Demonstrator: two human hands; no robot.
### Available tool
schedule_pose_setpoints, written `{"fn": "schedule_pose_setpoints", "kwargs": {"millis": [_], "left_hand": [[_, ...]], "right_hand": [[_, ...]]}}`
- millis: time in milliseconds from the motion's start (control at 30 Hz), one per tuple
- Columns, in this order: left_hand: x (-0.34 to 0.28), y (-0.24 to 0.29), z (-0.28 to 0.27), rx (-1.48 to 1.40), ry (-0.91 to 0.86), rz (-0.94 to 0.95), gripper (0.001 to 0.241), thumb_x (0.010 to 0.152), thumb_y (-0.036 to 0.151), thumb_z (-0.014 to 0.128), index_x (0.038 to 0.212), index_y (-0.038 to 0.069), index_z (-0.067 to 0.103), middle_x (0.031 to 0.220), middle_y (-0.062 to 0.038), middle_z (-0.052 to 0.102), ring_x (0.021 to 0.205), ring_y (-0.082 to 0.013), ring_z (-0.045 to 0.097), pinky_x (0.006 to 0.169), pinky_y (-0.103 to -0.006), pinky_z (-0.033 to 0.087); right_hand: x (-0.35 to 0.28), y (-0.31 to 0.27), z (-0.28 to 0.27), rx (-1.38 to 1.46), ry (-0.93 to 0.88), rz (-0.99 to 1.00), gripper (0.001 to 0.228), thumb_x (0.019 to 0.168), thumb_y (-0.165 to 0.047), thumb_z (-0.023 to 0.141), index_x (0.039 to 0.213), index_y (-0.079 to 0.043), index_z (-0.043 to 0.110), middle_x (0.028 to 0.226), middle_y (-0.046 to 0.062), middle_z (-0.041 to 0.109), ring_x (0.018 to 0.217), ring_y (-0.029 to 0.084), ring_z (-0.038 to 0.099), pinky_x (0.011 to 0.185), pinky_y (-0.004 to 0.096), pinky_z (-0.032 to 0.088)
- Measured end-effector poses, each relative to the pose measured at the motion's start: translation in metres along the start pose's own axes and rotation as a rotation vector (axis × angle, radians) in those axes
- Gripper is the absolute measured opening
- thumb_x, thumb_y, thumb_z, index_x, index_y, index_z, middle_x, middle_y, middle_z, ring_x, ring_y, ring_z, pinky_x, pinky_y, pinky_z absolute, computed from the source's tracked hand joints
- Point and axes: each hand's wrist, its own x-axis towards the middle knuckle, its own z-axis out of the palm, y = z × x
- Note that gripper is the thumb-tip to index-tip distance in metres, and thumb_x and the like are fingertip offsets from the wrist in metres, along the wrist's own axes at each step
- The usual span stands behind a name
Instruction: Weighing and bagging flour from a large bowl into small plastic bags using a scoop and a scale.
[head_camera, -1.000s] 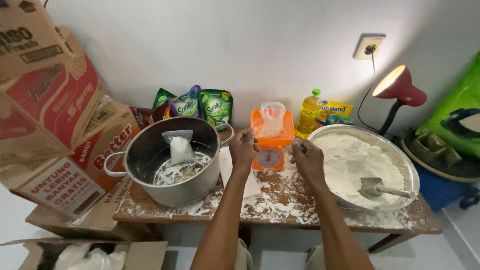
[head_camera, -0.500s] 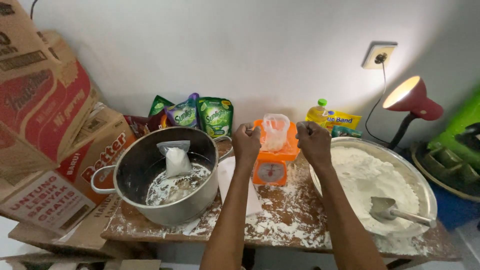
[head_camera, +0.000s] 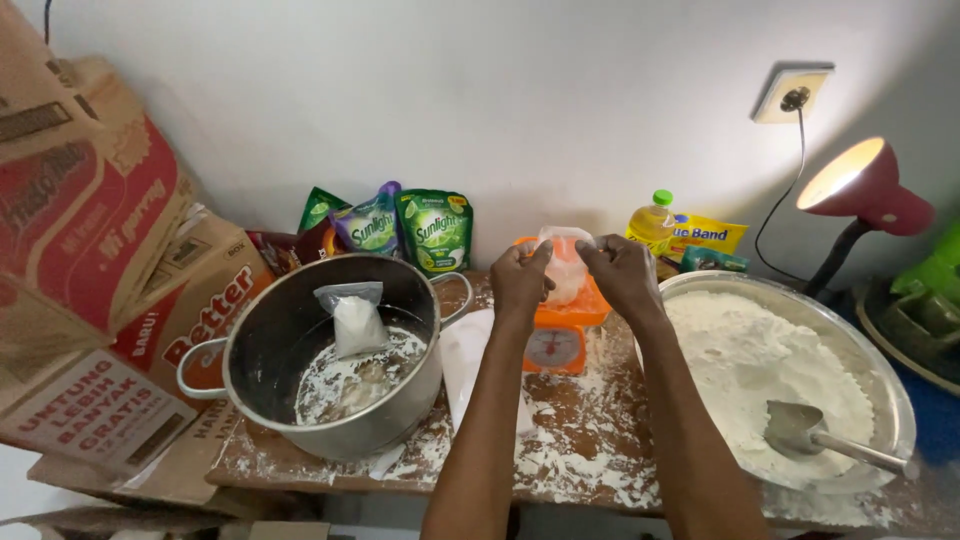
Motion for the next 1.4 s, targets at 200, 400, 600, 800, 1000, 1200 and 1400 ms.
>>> {"fn": "schedule_pose_setpoints", "kwargs": {"millis": [200,400,600,800,1000,1200,1400], "left_hand": [[0.02,-0.023,0.005,0.008,-0.039,0.053,0.032,0.097,0.025,0.068,0.105,-0.005,0.071,0.06,-0.015,0.066,0.041,-0.015,0.061,0.043,-0.0249,0.049],[0.012,-0.019,0.004,-0.139,-0.037,0.051,0.029,0.1,0.016,0.063,0.108,-0.012,0.07,0.082,-0.024,0.068,0.063,-0.0289,0.075,0.06,-0.0368,0.066],[0.021,-0.03,0.008,-0.152,-0.031,0.128,0.029,0.099,0.018,0.067,0.107,-0.01,0.072,0.079,-0.018,0.066,0.063,-0.0256,0.075,0.064,-0.0347,0.066],[0.012,-0.018,0.012,-0.155,-0.016,0.195,0.027,0.098,0.017,0.068,0.107,-0.007,0.073,0.079,-0.017,0.066,0.063,-0.0252,0.075,0.065,-0.0346,0.067],[-0.007,0.0,0.014,-0.178,-0.039,0.204,0.03,0.1,0.019,0.068,0.11,-0.009,0.072,0.08,-0.017,0.066,0.065,-0.0229,0.074,0.065,-0.0337,0.066],[-0.015,0.008,0.022,-0.132,-0.048,0.216,0.029,0.099,0.019,0.067,0.109,-0.008,0.072,0.076,-0.016,0.067,0.06,-0.0209,0.073,0.061,-0.0317,0.065],[-0.028,0.02,0.027,-0.159,-0.104,0.245,0.031,0.103,0.019,0.064,0.113,-0.01,0.071,0.079,-0.018,0.069,0.064,-0.0186,0.072,0.064,-0.0314,0.063]], "right_hand": [[0.002,0.002,0.001,-0.029,-0.031,0.005,0.032,0.089,-0.041,0.07,0.093,-0.011,0.078,0.065,0.007,0.07,0.076,0.028,0.07,0.077,0.042,0.053],[-0.007,-0.014,0.002,-0.056,0.005,0.013,0.026,0.091,-0.036,0.064,0.079,-0.017,0.077,0.054,0.002,0.065,0.066,0.02,0.068,0.074,0.036,0.054],[-0.009,-0.011,-0.004,0.01,0.02,-0.017,0.026,0.095,-0.028,0.061,0.085,-0.01,0.078,0.055,0.007,0.065,0.064,0.022,0.064,0.07,0.037,0.053],[-0.014,-0.018,-0.011,0.051,0.044,-0.065,0.026,0.096,-0.028,0.063,0.083,-0.011,0.077,0.055,0.006,0.065,0.061,0.021,0.063,0.067,0.037,0.053],[-0.019,-0.028,-0.024,0.088,0.05,-0.082,0.026,0.098,-0.028,0.065,0.084,-0.011,0.077,0.054,0.006,0.063,0.057,0.018,0.058,0.062,0.033,0.05],[-0.026,-0.035,-0.042,0.111,0.083,-0.1,0.025,0.098,-0.028,0.067,0.082,-0.011,0.076,0.052,0.006,0.062,0.054,0.015,0.059,0.058,0.031,0.05],[-0.035,-0.044,-0.056,0.13,0.086,-0.121,0.026,0.101,-0.02,0.064,0.085,-0.004,0.076,0.053,0.01,0.062,0.053,0.016,0.059,0.054,0.029,0.049]]}}
